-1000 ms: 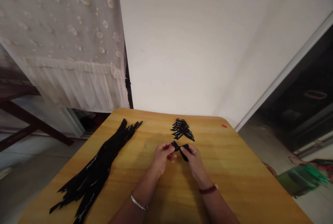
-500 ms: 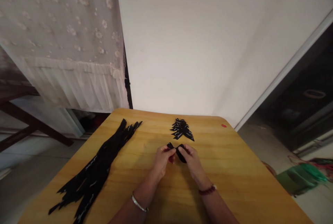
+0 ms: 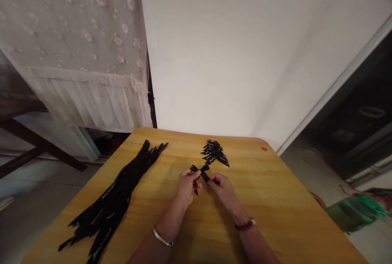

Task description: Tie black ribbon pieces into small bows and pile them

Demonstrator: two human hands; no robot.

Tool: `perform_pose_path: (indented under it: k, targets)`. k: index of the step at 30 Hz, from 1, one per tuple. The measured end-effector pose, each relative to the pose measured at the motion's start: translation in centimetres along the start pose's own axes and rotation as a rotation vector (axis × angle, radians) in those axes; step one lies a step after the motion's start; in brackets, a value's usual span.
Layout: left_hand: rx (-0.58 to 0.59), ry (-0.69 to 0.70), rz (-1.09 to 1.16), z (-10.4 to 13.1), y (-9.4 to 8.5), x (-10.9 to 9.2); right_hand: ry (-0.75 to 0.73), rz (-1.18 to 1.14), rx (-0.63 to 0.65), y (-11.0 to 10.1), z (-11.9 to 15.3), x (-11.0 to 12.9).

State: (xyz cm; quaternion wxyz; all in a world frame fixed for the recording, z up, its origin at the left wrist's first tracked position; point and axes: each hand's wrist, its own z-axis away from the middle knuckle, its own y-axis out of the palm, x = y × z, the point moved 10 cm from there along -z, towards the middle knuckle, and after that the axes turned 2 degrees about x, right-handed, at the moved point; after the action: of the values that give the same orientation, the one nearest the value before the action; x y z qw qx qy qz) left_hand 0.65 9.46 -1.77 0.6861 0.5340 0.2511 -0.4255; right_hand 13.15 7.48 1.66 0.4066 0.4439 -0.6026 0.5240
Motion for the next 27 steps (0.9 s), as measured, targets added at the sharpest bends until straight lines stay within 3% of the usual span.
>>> perform_pose_path:
  k: [5,12,18,27]
  targets:
    - [0.046,-0.078,0.082,0.2,0.5,0.7,-0.029,0.031,0.059,0.6,0.1,0.4]
    - [0.096,-0.077,-0.034,0.5,1.3,1.5,0.135,-0.263,-0.196,-2.2,0.6,-0.9]
    - [0.118,-0.092,-0.105,0.5,1.5,2.1,-0.021,-0.101,-0.142,-1.9,0.5,1.2]
    - [0.207,-0.101,-0.141,0.9,2.5,2.3,-0.050,0.011,-0.196,-2.3,0.1,1.1]
